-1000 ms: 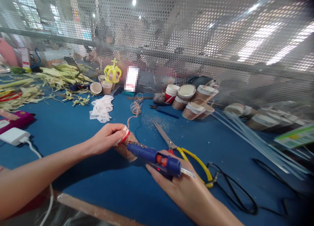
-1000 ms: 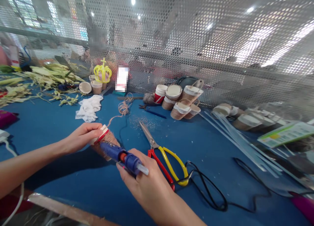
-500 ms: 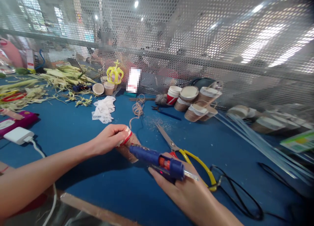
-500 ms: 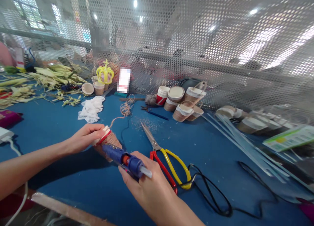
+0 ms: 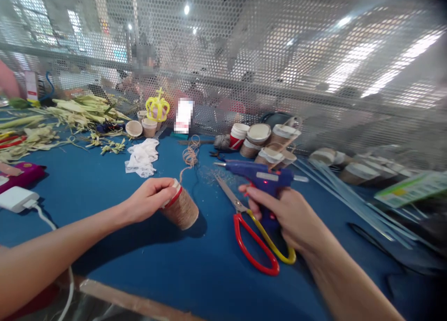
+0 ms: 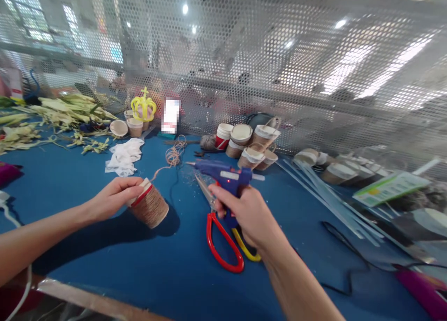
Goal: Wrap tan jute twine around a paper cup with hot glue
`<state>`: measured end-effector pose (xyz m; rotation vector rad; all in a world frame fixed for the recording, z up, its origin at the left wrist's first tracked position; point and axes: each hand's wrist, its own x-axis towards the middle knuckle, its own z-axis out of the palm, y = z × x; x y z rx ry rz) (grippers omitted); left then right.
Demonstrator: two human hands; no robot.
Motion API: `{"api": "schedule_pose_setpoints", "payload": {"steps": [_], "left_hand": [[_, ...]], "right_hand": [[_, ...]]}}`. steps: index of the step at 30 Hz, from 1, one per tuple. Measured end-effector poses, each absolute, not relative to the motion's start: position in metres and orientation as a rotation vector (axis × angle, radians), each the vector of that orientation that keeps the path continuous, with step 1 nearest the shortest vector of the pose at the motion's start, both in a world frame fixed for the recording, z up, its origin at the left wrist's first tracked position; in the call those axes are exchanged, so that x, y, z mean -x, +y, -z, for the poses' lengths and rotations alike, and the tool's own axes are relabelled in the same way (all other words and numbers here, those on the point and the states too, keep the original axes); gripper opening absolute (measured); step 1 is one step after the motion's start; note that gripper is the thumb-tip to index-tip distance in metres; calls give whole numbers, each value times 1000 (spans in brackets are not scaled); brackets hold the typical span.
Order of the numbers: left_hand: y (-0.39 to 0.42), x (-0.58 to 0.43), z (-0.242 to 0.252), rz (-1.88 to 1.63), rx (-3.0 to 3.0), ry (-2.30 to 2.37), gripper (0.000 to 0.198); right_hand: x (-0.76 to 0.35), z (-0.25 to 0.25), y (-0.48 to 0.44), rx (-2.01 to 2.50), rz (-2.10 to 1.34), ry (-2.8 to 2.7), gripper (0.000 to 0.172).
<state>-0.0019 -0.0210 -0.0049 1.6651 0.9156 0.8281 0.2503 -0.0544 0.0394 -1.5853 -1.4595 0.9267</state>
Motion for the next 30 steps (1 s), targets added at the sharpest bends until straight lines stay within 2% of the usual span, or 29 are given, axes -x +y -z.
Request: {"api": "schedule_pose_setpoints", "payload": {"steps": [4,11,17,20,22,26,30], "left_hand": [[-23,3,2,-833,-1698,877,30],[-26,4,0,-839,-1787,842,31],[-27,4,-1,-854,-1846,816,30],[-27,4,-2,-853,-1891,783,29],[-27,4,-2,-854,-1925,767,29],[-28,5,-2,-849,-1977,741,29],[-28,6,-1,-809,-1968,735,28]], "right_hand": [[-280,-25,-16,1700,-774,-1235,26],[-305,9,18,1844,-735,-1263,34],[-280,-16,6,1674,-633,-1452,40],[-242,-29,1,1586,-753,-1554,37],[-212,-31,-3,1508,-933,-1631,25],[-168,-25,-10,1338,-1269,-1652,36],[-155,-19,-13,1200,-1385,-1526,26]]}}
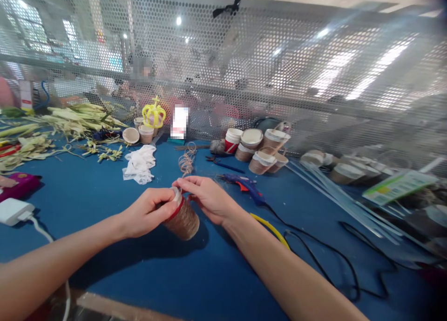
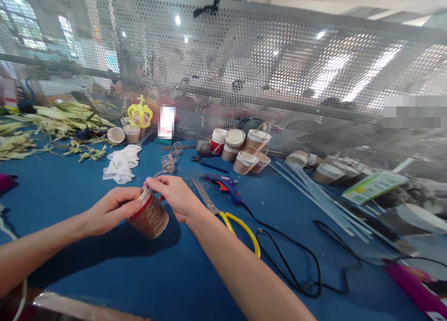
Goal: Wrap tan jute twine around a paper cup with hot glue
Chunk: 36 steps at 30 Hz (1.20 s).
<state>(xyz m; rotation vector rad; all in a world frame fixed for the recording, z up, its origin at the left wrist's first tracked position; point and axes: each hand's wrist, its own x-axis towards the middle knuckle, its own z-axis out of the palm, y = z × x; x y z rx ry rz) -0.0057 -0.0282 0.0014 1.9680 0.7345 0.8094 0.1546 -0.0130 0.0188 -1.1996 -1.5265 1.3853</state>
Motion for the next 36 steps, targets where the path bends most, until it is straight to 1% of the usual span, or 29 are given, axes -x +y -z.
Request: {"api": "schedule_pose_setpoints", "payload": {"steps": [2,7,15,23,36], "left_hand": [[-28,5,-1,-772,-1902,738,29],[-24,3,1,-766,-1721,824,30],[-20,0,3,-789,-1592,936,29],[-20,-1,3,-799,-1572,1008,30],[-18,-4,3,-742,-1488,1132,25]], "right_hand": [[-156,-18,-13,1156,-1377,-1464,22],[-165,-21,-16,1109,-1298,-1403,22],[-169,-24,-18,1127,-1086,-1538,20],[-167,-26,-20,1133,-1079,-1527,18],[-166,-28,-23,1093,-1074,-1516,16]]}}
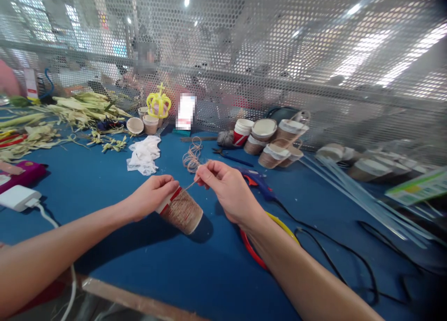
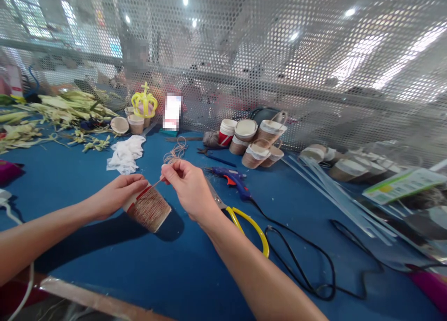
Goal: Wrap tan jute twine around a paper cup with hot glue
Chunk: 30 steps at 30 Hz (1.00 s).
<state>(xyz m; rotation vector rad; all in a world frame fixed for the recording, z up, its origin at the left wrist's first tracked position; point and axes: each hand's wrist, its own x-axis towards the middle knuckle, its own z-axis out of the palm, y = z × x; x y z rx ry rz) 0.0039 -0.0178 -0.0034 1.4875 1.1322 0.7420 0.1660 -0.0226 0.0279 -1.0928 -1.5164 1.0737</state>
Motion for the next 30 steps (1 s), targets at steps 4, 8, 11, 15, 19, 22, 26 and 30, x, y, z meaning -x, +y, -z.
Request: {"api": "schedule_pose_setpoints", "payload": {"steps": [4,8,11,15,19,22,26,30], "left_hand": [[-21,-4,1,-723,-1600,1119,29],[-25,-3,-2,-740,-1682,1045,31],[-26,-2,-4,-746,-1707,1012,31],[-27,-2,-5,-766,-1729,974,31],[-29,-1,-4,-797,-1752,917,31],[-30,1,-3,-825,-1771,878,31],[-32,2,-2,-858,-1786,833,30],[-32,2,-1,-859,-1777,779,28]], "right_hand": [[-167,-25,-20,1116,-1058,-1540,17],[-166,-22,-18,1153,-1041,-1548,19],[-165,-21,-18,1183,-1041,-1545,19],[-163,-22,-19,1214,-1025,-1560,19],[-163,-21,-19,1241,-1027,-1570,19],[-162,-20,-20,1249,-1034,-1582,19],[-162,-19,-22,1253,-1040,-1598,19],[-160,-18,-23,1261,-1044,-1616,19]]}}
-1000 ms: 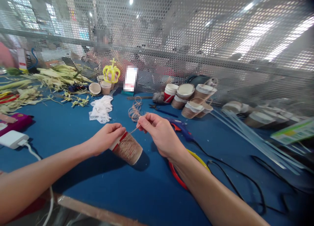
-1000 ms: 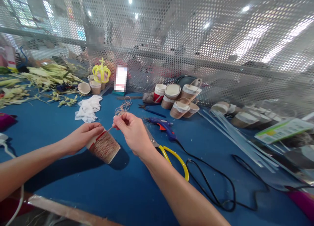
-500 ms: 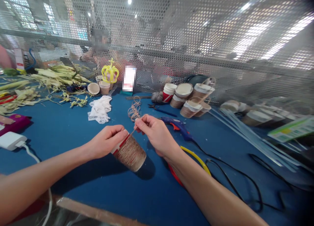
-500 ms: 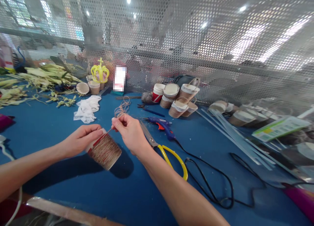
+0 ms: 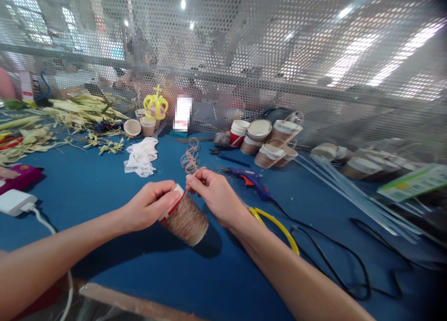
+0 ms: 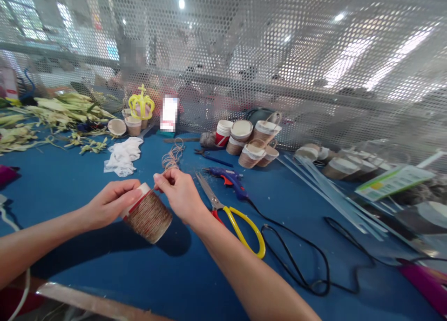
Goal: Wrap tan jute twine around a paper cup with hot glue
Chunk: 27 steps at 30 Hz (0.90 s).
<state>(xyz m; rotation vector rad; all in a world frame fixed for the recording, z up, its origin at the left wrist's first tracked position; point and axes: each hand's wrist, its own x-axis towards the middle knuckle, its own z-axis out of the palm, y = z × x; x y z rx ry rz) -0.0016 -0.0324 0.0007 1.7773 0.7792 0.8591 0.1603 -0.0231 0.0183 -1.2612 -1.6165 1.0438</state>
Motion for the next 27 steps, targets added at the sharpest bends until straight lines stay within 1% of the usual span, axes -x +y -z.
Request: {"api": "schedule_pose_setpoints", "payload": {"steps": [16,21,23,27], "left_hand": [[-34,6,-3,-963,-2125,655,26],[-35,7,-4,-1010,-2181,626,26],[-34,8,-4,-1047,-2193,643,26],[-31,9,-3,-1074,-2154,737,25]], "right_hand": [[-156,-18,-29,1302,-1020,-1713,21],[-158,-16,-26,1309,-1091,-1679,23],[-160,-16,-24,1306,-1135,-1670,29],[-169,-22,-22,1235,-1306,-1731,49]]}}
